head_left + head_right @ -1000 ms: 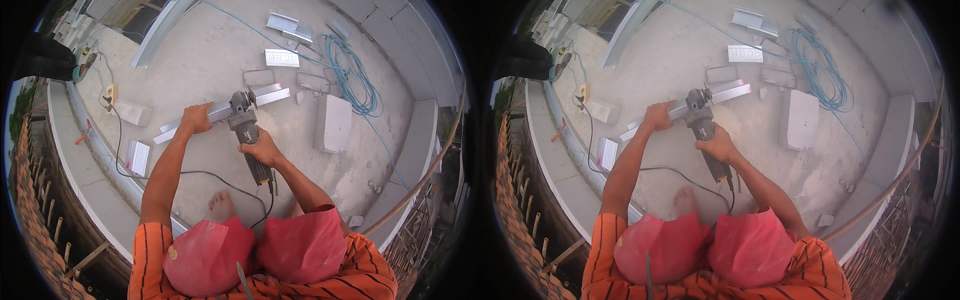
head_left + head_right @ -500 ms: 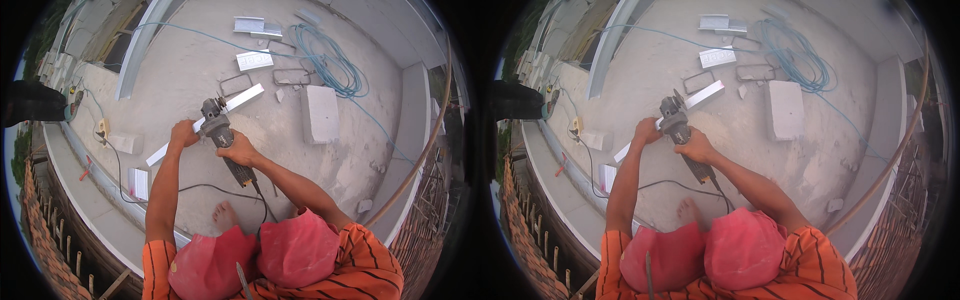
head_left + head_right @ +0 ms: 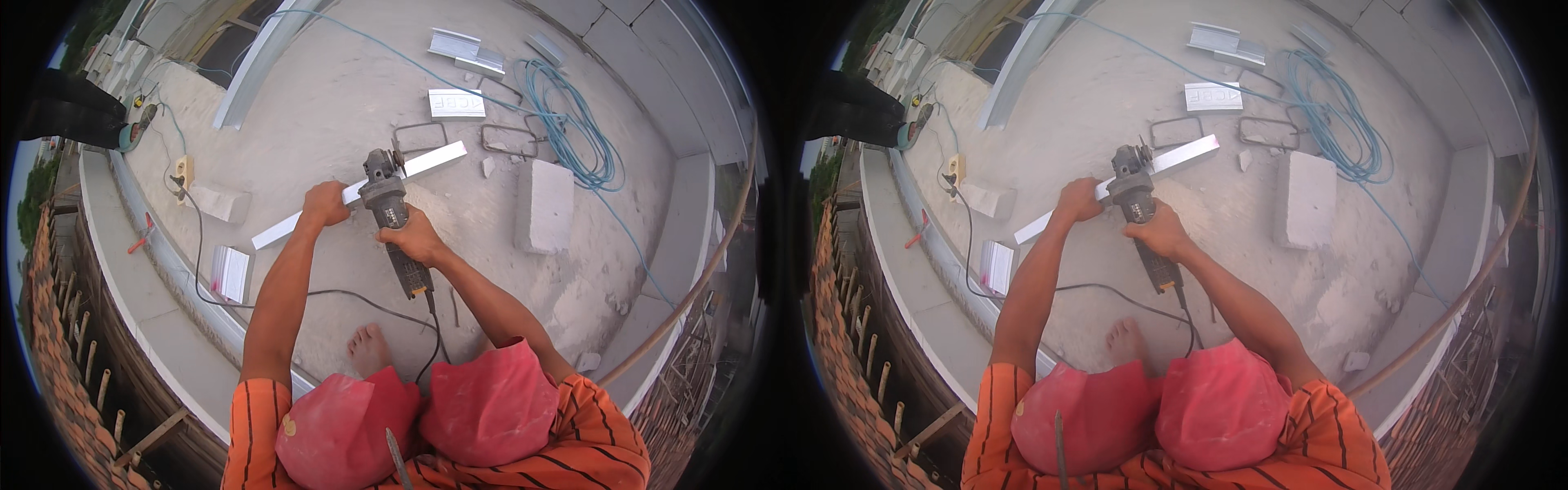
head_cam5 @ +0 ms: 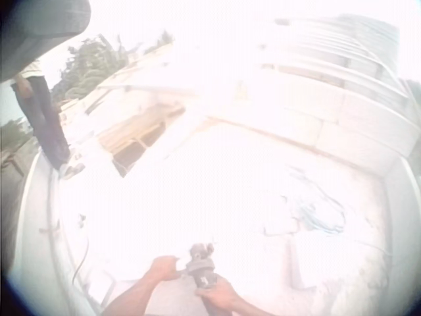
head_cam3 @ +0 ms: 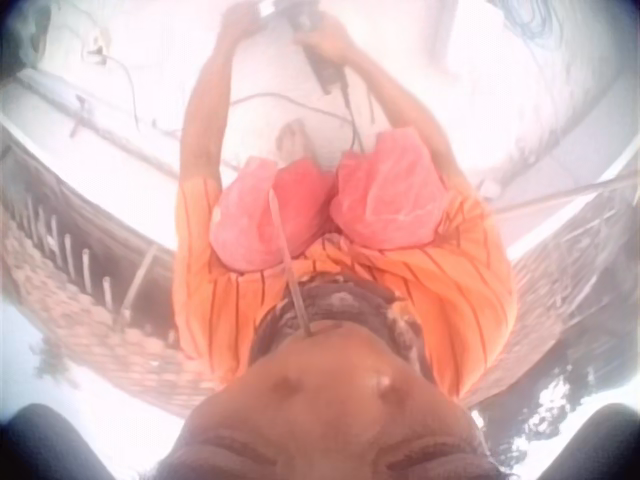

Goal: The person cuts a metal channel using a grinder and then uses tin snips to notch and bend the end by hand.

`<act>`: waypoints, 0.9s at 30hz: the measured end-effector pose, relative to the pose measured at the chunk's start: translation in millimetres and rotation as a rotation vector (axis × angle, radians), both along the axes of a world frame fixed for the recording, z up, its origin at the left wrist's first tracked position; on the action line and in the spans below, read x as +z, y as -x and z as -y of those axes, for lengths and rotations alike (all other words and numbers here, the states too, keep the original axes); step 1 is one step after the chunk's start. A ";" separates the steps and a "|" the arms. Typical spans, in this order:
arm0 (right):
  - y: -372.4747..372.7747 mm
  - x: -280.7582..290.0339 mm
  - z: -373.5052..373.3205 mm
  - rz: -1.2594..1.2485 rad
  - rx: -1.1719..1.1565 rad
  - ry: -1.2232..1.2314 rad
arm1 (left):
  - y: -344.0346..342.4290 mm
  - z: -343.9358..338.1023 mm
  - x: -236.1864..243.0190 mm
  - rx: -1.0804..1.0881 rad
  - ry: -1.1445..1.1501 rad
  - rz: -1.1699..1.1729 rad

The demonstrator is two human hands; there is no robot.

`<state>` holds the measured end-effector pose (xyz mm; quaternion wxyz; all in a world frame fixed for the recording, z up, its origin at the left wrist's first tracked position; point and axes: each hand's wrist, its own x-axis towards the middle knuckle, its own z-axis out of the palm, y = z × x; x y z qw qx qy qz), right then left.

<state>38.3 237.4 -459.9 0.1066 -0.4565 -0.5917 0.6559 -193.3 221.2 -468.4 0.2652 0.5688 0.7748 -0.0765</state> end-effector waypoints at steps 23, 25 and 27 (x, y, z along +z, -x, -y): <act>-5.7 7.1 -9.4 -0.031 0.039 0.129 | -1.5 1.4 -0.4 0.007 -0.009 0.004; -6.8 4.9 -10.3 -0.036 0.041 0.131 | -1.2 1.1 -0.9 0.008 -0.005 0.014; -7.4 4.5 -10.8 -0.034 0.040 0.137 | -2.5 1.0 -1.3 0.005 -0.019 0.010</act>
